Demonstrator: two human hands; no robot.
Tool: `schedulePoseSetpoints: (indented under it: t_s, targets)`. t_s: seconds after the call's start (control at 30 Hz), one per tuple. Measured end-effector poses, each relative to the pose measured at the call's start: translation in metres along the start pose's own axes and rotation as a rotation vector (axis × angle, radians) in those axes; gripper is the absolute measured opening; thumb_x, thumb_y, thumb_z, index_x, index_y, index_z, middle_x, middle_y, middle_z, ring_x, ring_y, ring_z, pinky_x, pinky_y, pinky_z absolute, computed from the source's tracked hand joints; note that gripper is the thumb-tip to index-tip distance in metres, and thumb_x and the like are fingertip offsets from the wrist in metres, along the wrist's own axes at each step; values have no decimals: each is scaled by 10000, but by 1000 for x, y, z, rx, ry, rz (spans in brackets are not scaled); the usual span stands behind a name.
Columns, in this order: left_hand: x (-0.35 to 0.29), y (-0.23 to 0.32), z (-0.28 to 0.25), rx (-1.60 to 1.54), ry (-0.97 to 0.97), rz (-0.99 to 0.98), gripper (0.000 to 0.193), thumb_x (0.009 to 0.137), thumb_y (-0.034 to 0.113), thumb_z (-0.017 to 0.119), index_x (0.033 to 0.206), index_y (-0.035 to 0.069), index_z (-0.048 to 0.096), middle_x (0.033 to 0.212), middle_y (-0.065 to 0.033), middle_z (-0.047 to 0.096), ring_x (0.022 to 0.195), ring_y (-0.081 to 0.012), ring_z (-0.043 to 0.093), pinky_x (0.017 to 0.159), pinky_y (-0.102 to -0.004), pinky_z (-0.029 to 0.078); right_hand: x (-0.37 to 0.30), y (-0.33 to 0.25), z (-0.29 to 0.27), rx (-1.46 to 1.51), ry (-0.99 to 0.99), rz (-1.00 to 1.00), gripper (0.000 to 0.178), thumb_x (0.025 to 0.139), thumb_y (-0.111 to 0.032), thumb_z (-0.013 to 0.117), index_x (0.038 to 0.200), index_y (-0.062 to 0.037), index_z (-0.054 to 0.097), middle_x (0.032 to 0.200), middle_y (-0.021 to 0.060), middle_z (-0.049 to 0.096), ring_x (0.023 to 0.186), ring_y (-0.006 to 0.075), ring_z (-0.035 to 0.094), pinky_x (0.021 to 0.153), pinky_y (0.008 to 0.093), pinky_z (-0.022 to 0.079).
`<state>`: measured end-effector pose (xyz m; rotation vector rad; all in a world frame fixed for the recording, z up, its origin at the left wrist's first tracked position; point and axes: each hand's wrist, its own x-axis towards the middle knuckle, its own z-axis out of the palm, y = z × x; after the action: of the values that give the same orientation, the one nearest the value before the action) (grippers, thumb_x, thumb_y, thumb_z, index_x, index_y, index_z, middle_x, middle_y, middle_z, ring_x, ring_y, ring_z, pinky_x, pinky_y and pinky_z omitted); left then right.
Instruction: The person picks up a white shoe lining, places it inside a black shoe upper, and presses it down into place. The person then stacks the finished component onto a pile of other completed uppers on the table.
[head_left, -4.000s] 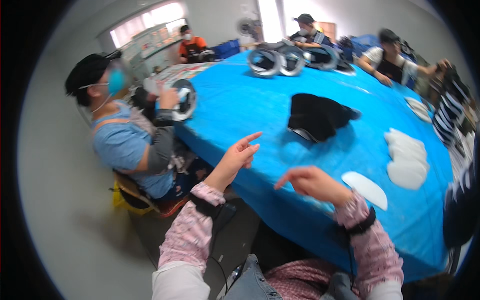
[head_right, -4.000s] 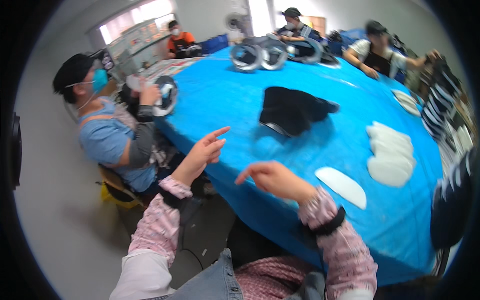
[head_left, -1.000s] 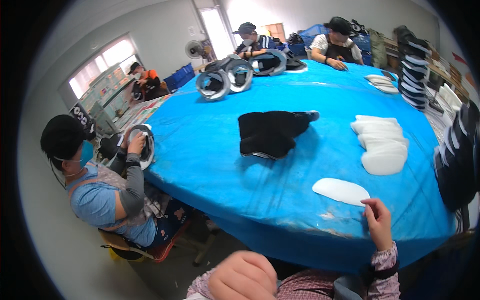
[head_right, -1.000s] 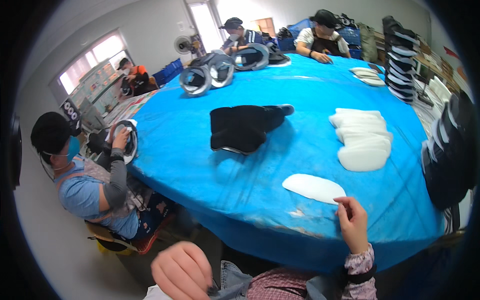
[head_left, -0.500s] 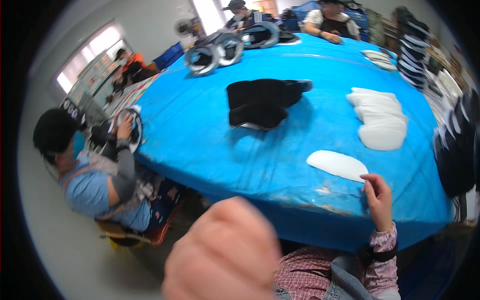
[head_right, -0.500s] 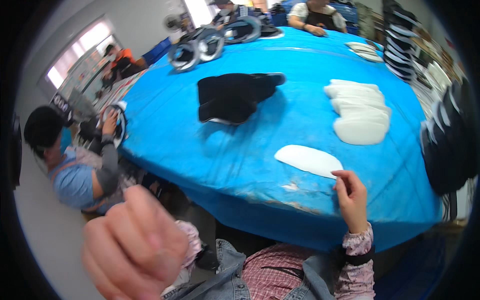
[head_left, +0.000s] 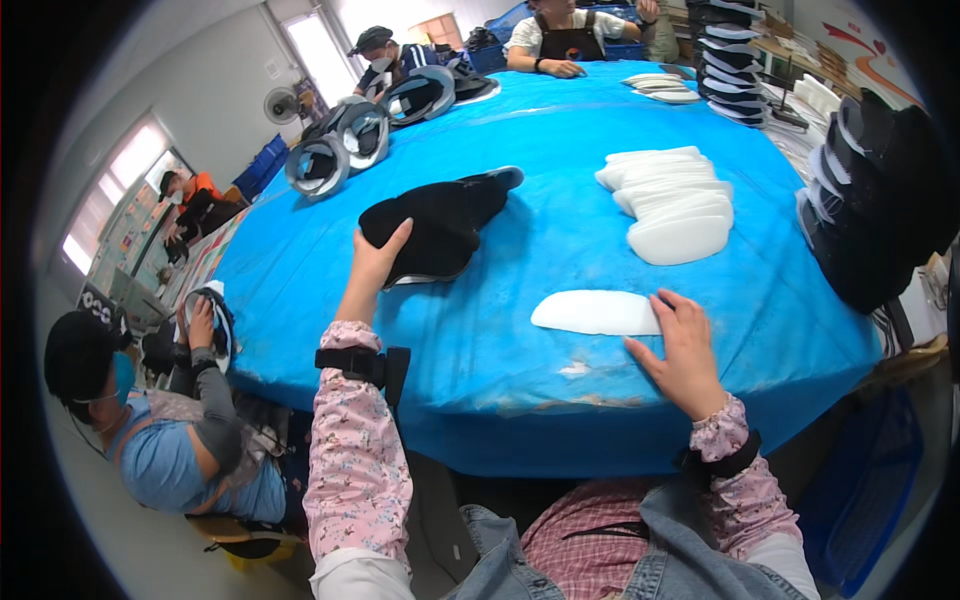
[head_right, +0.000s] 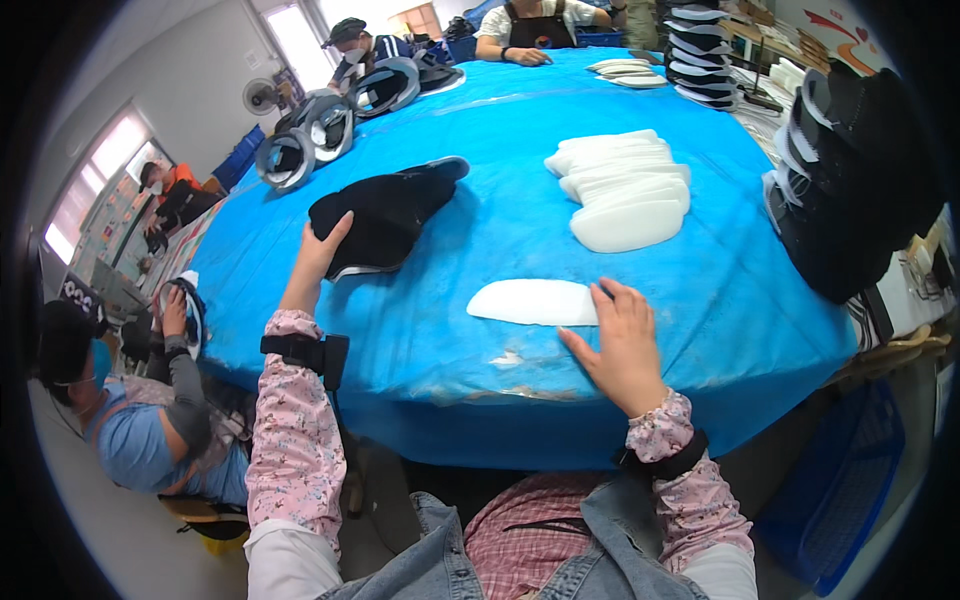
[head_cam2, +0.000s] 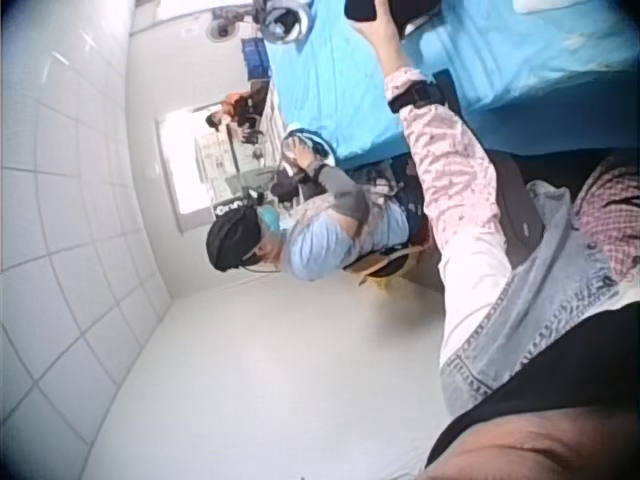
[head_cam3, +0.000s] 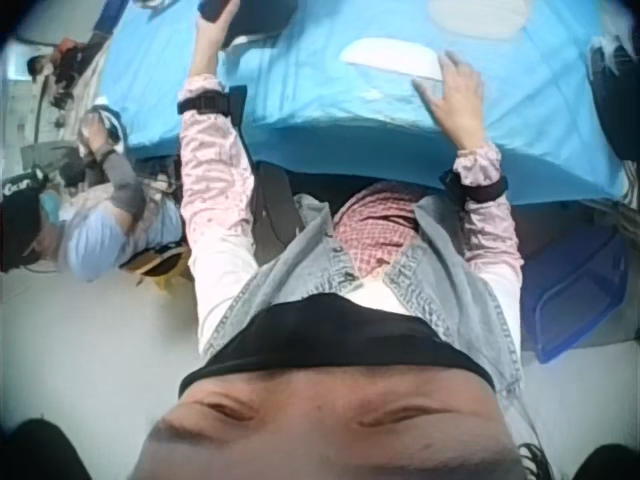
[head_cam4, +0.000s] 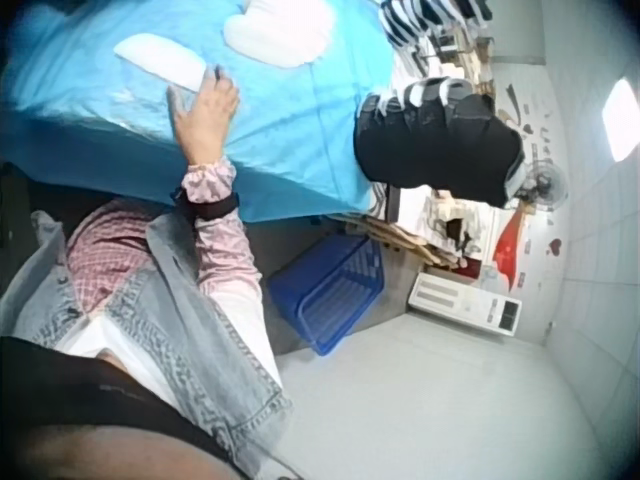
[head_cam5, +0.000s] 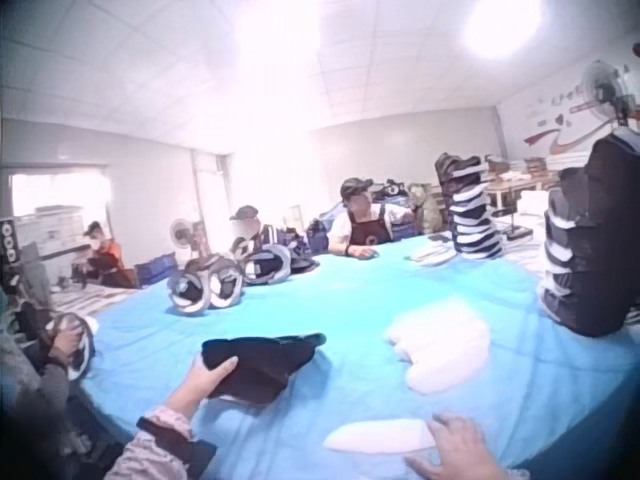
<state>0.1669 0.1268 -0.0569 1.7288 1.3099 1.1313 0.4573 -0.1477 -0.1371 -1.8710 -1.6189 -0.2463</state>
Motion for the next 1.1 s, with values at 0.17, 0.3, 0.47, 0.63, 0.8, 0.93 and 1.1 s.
schedulePoseSetpoints:
  t_s: [0.17,0.3,0.47,0.63,0.8,0.93,1.1]
  targets:
    - [-12,-11,3,65,181,137,1048,624,392,809,1353,-73,217,1262,-207,426,1162,-274,442,974,-342,363,7,7,1,68,-14,28,503,751,-304,693,1077,28,501,1189,165,454,1108,330,404,943,412,324]
    - [-61,30,18,-137,132,230,1049,634,337,816,1385,-26,180,1274,-208,396,1168,-289,418,988,-362,343,21,16,-8,300,-101,98,382,748,-229,708,999,-15,515,1123,152,495,1098,310,420,927,391,338]
    - [-129,62,47,372,138,590,932,710,241,751,1403,22,168,1322,-219,310,1233,-337,296,1023,-403,265,30,15,-40,988,-173,288,211,841,-169,638,916,-28,499,836,39,584,755,111,577,595,258,474]
    - [-155,85,69,140,-166,898,590,796,104,633,1310,-17,368,1343,-154,357,1221,-269,378,1023,-376,294,47,2,-88,1270,-52,426,230,888,-226,569,1020,-39,547,777,7,591,565,35,509,416,154,362]
    - [-176,111,109,-402,-588,945,452,701,39,679,1133,144,592,1267,-161,462,1177,-301,448,973,-399,369,57,-10,-86,1342,-239,491,280,882,-256,576,1051,-33,564,835,21,616,631,50,557,477,169,428]
    - [-175,115,112,-266,-635,946,252,703,158,691,950,118,666,1204,-151,527,1174,-313,468,974,-424,365,57,-11,-82,1857,-316,544,434,870,-306,588,1186,-20,499,1094,101,564,988,154,571,853,298,474]
    - [-182,111,116,-585,-596,601,539,728,478,660,1040,54,541,1209,-135,476,1204,-276,430,950,-381,392,46,-40,-91,1419,-130,196,345,883,-187,565,1188,-30,530,1069,68,586,947,135,555,821,247,441]
